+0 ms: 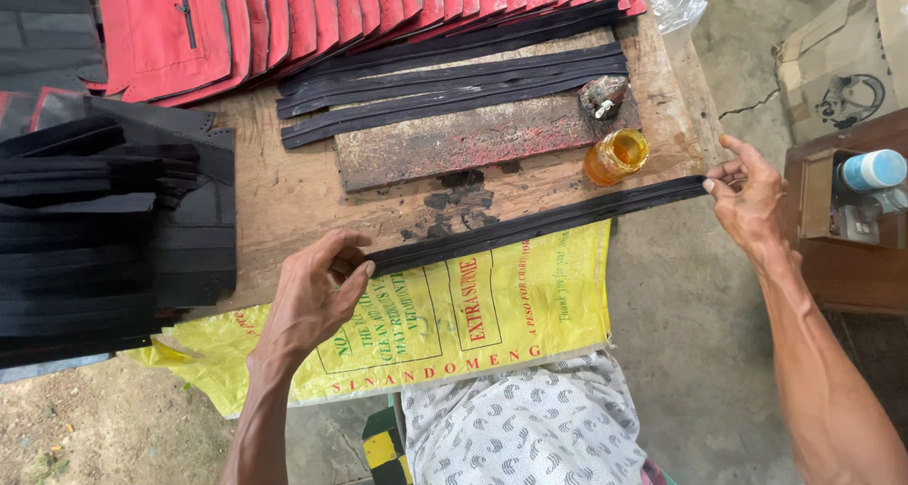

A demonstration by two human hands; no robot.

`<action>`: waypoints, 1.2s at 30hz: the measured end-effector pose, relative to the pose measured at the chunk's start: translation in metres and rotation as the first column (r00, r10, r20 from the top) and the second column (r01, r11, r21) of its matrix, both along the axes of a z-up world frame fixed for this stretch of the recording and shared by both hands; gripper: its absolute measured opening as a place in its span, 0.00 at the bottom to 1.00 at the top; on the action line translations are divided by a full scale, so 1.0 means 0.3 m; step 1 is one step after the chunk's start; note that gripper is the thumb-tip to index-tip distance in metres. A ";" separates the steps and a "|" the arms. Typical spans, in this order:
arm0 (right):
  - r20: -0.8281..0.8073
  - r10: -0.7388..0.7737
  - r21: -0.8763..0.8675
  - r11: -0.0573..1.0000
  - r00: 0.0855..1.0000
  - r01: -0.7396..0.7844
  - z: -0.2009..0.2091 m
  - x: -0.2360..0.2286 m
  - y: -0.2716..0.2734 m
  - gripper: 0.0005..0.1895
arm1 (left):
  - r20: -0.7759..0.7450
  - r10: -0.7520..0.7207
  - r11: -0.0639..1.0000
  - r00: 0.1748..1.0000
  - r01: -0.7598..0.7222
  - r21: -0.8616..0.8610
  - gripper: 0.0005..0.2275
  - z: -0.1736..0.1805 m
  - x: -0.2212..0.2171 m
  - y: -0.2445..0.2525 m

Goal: The person applies a yellow substance from a small jar onto black zipper tapes laid on a wooden table. They repeatedly dip a finger into the jar and spread the substance along the length of each zipper, then stack the treated zippers on the table.

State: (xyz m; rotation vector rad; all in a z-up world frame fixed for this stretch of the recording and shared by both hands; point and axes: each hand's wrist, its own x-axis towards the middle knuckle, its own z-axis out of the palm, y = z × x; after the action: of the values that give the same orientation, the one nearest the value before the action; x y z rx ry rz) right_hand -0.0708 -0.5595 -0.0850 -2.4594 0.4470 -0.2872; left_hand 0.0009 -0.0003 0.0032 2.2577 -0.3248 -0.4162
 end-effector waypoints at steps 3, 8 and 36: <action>0.015 -0.020 0.121 0.992 1.000 0.018 -0.003 -0.012 -0.021 0.31 | -0.019 0.006 1.000 1.000 -0.006 0.004 0.14 0.005 0.006 0.003; 0.095 0.022 0.275 0.960 0.995 -0.047 0.003 -0.028 -0.021 0.32 | -0.114 0.054 0.998 0.992 -0.052 0.020 0.13 -0.009 0.016 0.007; -0.171 0.361 -0.165 0.907 0.917 -0.388 0.230 0.580 0.214 0.26 | 0.104 0.325 0.942 0.940 -0.332 0.056 0.08 -0.032 0.323 0.260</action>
State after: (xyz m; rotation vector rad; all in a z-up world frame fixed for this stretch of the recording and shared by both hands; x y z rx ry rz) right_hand 0.1032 -0.4954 -0.0159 -2.7027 -0.0098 0.0012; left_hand 0.0978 0.0777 -0.0063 2.3519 0.0251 -0.1481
